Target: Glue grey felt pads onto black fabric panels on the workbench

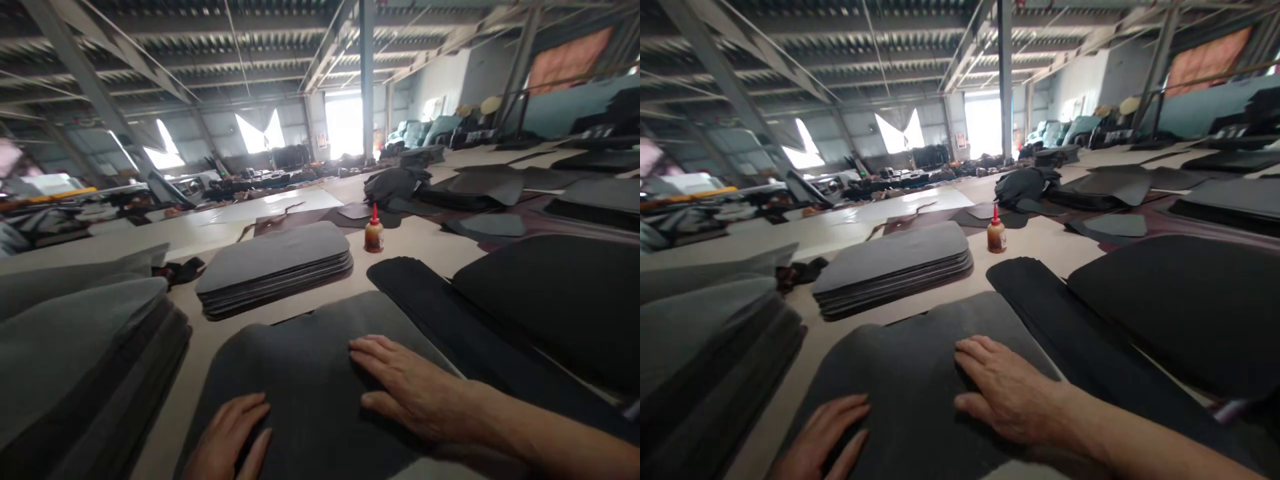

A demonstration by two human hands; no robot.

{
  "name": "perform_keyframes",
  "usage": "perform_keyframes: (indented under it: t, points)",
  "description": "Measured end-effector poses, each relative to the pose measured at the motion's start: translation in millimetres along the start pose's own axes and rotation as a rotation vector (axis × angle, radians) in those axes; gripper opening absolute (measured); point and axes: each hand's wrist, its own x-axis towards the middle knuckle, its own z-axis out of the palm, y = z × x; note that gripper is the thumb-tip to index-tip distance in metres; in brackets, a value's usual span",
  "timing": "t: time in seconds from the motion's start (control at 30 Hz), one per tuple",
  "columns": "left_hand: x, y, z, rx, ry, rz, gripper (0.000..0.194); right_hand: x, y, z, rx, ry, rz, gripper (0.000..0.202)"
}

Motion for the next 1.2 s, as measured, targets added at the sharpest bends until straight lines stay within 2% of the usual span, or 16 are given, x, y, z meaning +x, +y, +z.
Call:
perform_keyframes:
  t: [0.1,0.2,0.33,0.43,0.77,0.87,1.0,1.2]
  points:
    - [1,4,0.7,0.012,0.022,0.001,0.023,20,29,-14,-0.008,0.075,0.045,0.043]
    - [2,5,1.2,0.006,0.017,-0.017,0.021,47,76,-38,-0.033,0.174,0.298,0.028]
    - [1,5,1.7,-0.015,0.027,-0.034,0.021,82,130,-59,-0.002,0.089,0.414,0.026]
    - [0,4,1.5,-0.04,0.018,-0.048,0.02,99,149,-61,0.046,-0.007,0.431,0.023]
    - [-1,5,1.5,-0.095,0.001,-0.082,0.019,118,167,-64,0.142,-0.24,0.546,0.01]
    - [-1,6,2.3,-0.09,-0.009,-0.088,0.019,122,171,-66,0.129,-0.279,0.559,0.013]
    - [0,6,3.0,-0.085,-0.01,-0.087,0.019,124,172,-68,0.123,-0.316,0.57,0.019]
    - [0,8,1.7,-0.091,-0.01,-0.109,0.018,121,168,-68,0.159,-0.3,0.57,0.014]
